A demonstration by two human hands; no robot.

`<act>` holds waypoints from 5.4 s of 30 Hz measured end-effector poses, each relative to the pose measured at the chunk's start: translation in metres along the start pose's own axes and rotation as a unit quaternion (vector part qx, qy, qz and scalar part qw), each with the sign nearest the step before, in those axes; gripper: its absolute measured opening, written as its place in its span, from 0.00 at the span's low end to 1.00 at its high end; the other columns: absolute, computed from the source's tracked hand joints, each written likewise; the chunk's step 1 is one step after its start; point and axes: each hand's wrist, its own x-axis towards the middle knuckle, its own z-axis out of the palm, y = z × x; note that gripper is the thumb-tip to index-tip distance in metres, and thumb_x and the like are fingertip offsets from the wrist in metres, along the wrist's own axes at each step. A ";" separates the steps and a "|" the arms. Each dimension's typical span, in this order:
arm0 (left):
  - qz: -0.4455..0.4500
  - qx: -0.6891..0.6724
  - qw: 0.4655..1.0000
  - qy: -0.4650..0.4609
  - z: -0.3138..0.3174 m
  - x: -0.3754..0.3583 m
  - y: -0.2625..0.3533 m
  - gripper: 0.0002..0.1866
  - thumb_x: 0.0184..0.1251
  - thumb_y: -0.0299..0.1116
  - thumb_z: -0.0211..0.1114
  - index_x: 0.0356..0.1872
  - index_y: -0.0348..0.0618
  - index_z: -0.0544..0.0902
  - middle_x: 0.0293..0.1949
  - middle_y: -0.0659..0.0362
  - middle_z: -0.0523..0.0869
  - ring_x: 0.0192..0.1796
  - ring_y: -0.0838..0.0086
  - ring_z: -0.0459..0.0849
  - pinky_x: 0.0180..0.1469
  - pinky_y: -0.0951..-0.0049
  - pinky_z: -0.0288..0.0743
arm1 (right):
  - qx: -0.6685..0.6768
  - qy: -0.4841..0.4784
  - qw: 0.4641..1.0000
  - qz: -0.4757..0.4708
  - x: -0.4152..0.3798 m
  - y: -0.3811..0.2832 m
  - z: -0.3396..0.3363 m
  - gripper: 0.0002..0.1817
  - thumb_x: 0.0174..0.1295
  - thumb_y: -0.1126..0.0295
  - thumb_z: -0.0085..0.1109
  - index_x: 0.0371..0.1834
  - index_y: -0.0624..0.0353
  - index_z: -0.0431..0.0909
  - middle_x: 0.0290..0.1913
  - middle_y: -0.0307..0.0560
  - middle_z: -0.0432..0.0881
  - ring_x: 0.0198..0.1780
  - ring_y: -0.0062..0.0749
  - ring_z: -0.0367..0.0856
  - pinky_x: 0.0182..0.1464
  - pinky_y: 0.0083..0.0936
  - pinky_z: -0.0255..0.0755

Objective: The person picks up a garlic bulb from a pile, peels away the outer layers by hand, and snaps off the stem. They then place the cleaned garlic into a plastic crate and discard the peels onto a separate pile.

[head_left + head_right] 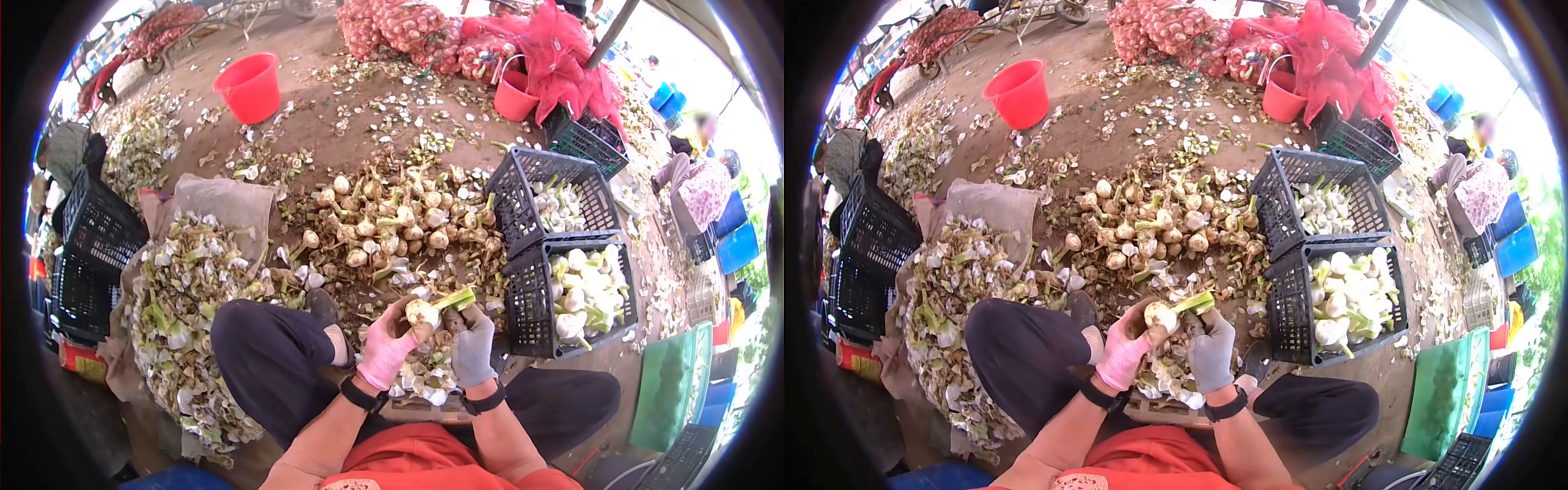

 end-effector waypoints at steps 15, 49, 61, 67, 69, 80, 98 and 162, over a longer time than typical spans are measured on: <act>0.168 0.274 0.947 0.001 0.004 0.007 0.001 0.17 0.62 0.33 0.70 0.49 0.37 0.78 0.46 0.59 0.80 0.50 0.78 0.76 0.54 0.74 0.72 | 0.062 -0.131 0.978 0.151 0.000 -0.012 -0.036 0.10 0.64 0.80 0.55 0.47 0.67 0.79 0.41 0.39 0.84 0.40 0.17 0.80 0.45 0.17 0.73; 0.034 -0.176 0.937 0.299 -0.029 0.058 -0.030 0.10 0.64 0.20 0.62 0.44 0.44 0.77 0.41 0.59 0.84 0.44 0.73 0.83 0.47 0.74 0.78 | -0.042 -0.026 0.989 0.141 0.039 0.015 -0.034 0.23 0.58 0.79 0.62 0.57 0.67 0.72 0.44 0.46 0.80 0.41 0.25 0.80 0.40 0.20 0.79; -0.148 0.075 0.965 0.201 -0.042 0.055 -0.089 0.15 0.62 0.25 0.64 0.50 0.33 0.77 0.43 0.57 0.83 0.43 0.75 0.82 0.49 0.75 0.78 | -0.111 0.009 0.976 0.188 0.263 0.176 -0.061 0.12 0.58 0.74 0.64 0.45 0.60 0.78 0.38 0.45 0.82 0.38 0.26 0.80 0.39 0.23 0.75; -0.223 0.050 0.952 0.202 -0.046 0.069 -0.081 0.18 0.62 0.24 0.63 0.54 0.32 0.75 0.46 0.56 0.82 0.47 0.74 0.82 0.52 0.75 0.78 | -0.301 0.204 0.925 0.112 0.279 0.252 0.004 0.14 0.54 0.74 0.65 0.43 0.64 0.76 0.34 0.46 0.82 0.34 0.30 0.78 0.39 0.26 0.73; -0.212 0.031 0.953 0.215 -0.047 0.071 -0.081 0.18 0.61 0.22 0.63 0.53 0.33 0.76 0.45 0.57 0.82 0.45 0.76 0.81 0.50 0.77 0.77 | -0.189 0.142 0.956 0.174 0.258 0.247 -0.005 0.14 0.55 0.77 0.64 0.44 0.62 0.76 0.35 0.44 0.81 0.34 0.28 0.79 0.35 0.26 0.75; 0.003 0.384 0.882 0.273 -0.092 0.057 -0.117 0.26 0.55 0.22 0.67 0.58 0.36 0.74 0.51 0.54 0.79 0.54 0.72 0.77 0.57 0.75 0.71 | 0.093 0.005 0.941 0.326 0.114 0.162 0.007 0.12 0.60 0.83 0.55 0.46 0.63 0.79 0.40 0.45 0.83 0.38 0.24 0.82 0.38 0.20 0.80; -0.067 -0.046 0.984 0.161 -0.066 0.067 -0.035 0.21 0.64 0.30 0.68 0.57 0.38 0.76 0.46 0.62 0.83 0.45 0.80 0.81 0.43 0.80 0.75 | 0.318 -0.259 0.845 0.342 0.079 0.107 0.062 0.25 0.76 0.56 0.38 0.65 0.62 0.67 0.53 0.51 0.79 0.46 0.30 0.78 0.51 0.26 0.72; 0.188 0.515 0.825 0.135 -0.013 0.020 -0.027 0.31 0.34 0.30 0.77 0.47 0.41 0.78 0.43 0.49 0.79 0.47 0.55 0.80 0.53 0.64 0.74 | -0.063 -0.120 0.990 0.047 0.031 0.027 0.019 0.13 0.63 0.73 0.61 0.48 0.70 0.77 0.39 0.44 0.84 0.39 0.20 0.78 0.42 0.20 0.73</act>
